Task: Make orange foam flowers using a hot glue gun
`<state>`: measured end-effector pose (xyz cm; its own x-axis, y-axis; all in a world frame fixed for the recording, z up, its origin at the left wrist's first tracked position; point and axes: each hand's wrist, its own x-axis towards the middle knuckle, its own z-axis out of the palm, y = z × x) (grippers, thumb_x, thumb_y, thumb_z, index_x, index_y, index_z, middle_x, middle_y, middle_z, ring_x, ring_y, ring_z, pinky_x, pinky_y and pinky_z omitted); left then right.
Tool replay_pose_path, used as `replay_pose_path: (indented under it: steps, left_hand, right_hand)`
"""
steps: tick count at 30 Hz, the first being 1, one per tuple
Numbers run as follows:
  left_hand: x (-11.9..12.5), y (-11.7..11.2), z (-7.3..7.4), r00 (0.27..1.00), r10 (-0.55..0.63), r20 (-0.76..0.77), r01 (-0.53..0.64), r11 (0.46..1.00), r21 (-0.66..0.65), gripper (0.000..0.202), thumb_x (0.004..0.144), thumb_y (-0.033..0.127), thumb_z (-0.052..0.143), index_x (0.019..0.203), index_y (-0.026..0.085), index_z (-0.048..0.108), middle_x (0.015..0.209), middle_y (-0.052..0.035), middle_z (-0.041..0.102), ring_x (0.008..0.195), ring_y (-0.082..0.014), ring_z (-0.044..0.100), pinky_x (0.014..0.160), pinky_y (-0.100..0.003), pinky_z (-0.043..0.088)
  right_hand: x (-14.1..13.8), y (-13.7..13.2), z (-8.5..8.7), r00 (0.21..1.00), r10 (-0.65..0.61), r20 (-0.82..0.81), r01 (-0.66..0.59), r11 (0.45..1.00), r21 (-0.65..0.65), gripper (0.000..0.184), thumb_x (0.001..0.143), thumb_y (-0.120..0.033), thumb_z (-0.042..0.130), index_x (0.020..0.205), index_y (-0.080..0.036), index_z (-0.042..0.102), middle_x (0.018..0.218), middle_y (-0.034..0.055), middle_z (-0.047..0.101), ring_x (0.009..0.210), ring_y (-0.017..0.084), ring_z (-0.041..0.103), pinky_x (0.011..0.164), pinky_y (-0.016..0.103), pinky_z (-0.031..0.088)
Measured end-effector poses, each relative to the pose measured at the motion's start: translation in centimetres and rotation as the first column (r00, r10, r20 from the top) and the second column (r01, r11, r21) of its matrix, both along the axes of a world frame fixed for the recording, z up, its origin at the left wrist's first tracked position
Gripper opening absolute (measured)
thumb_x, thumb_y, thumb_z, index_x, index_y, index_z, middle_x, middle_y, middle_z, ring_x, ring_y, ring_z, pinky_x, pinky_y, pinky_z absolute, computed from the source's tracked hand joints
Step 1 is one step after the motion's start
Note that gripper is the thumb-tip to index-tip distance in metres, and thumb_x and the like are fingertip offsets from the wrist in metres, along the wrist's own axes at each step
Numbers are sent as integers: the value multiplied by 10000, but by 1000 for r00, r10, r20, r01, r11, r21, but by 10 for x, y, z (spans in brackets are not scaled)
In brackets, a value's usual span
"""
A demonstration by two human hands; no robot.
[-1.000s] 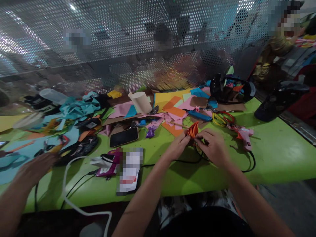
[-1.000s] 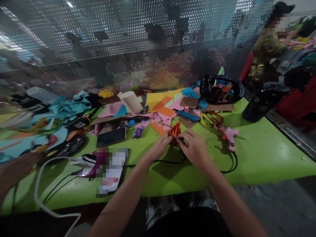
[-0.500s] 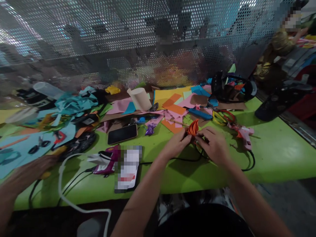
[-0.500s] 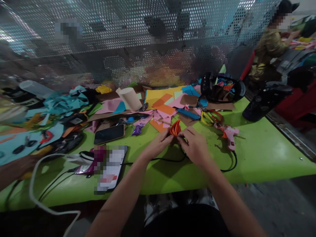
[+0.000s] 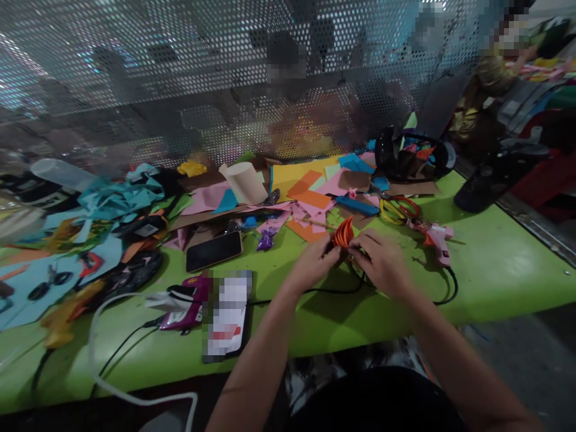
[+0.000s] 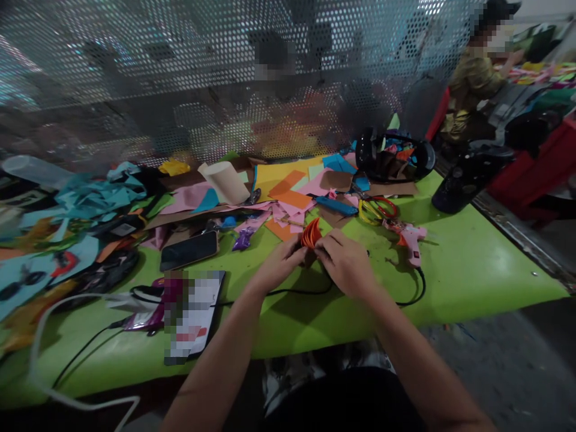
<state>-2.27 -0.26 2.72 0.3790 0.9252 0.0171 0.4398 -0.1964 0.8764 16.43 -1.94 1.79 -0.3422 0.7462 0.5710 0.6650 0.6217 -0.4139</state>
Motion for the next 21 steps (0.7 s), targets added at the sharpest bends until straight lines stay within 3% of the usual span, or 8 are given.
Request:
replay_pose_path:
  steps: [9,15,21]
  left_hand:
    - [1,-1,0,999,35,-12,-35,999,4,226,834,281,485,994,171,601,955,-42,682,865,-202,606,784,-312,482]
    - [3,-1,2,992,73,106,-65,995,-79,309,748,243,503,1031,157,595,1001,-47,673,933,-214,588,857,-322,473]
    - [4,0,-1,982,96,160,-76,989,-125,286,724,233,505,990,160,580,937,-35,629,884,-197,555,805,-309,466]
  right_hand:
    - [0,0,-1,999,35,-29,-36,999,-30,120,971,-223,527,926,-210,637,895,72,645,809,205,617,709,308,470]
    - [0,-1,0,996,71,-55,-73,996,-44,123,970,-227,526,943,-218,645,918,78,653,829,208,619,718,311,481]
    - [0,0,1,994,90,-56,-92,995,-30,118,960,-217,534,937,-209,650,919,81,659,820,211,625,711,311,480]
